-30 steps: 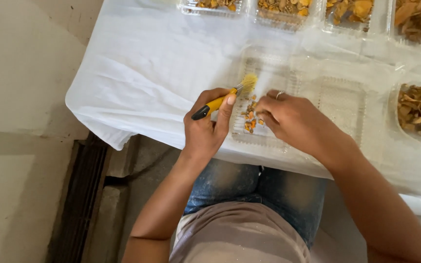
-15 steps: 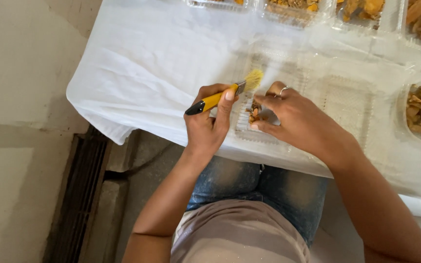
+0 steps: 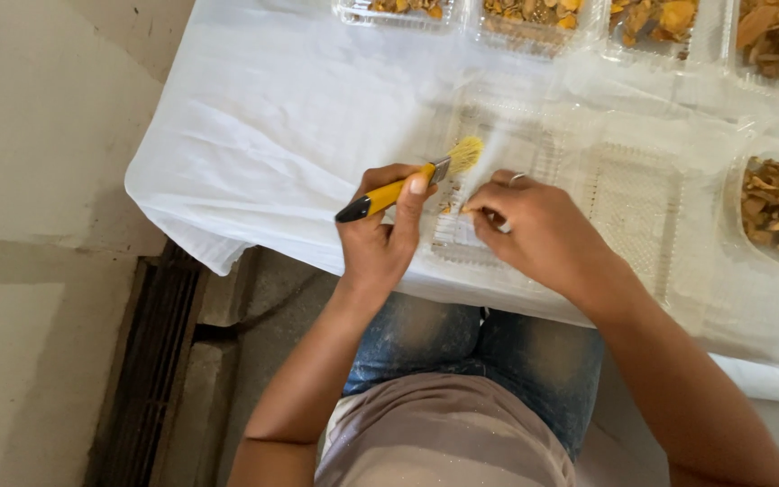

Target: Sorting and cleaning dried tea leaves using a brush and hands, then placing them into plastic containers.

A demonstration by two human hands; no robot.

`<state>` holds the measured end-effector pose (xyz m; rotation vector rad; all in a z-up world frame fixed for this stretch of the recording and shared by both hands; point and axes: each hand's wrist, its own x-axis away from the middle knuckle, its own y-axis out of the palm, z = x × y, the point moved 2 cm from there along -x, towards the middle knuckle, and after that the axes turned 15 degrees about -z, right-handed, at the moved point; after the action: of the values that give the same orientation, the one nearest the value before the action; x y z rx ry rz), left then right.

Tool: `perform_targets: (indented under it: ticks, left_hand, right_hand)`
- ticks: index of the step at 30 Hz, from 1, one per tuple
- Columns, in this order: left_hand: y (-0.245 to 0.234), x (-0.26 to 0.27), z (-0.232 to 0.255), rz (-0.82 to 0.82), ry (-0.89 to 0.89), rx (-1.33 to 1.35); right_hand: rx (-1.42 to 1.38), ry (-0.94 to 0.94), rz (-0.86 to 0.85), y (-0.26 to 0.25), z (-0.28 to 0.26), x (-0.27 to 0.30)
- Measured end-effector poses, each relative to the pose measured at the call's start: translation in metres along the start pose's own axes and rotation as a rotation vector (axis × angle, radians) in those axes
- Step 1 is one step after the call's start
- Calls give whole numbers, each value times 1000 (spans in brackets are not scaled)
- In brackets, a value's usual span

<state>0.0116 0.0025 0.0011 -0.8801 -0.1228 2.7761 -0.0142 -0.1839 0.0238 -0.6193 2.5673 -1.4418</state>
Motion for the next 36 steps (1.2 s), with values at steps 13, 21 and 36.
perform_targets:
  ticks: [13, 21, 36]
  left_hand:
    - [12, 8, 49, -119, 40, 148]
    - [16, 14, 48, -54, 301, 210]
    - [1, 23, 27, -140, 80, -111]
  right_hand:
    - [-984, 124, 289, -39, 21, 46]
    - [-1201, 8, 354, -21, 31, 39]
    - [-480, 559, 569, -84, 34, 117]
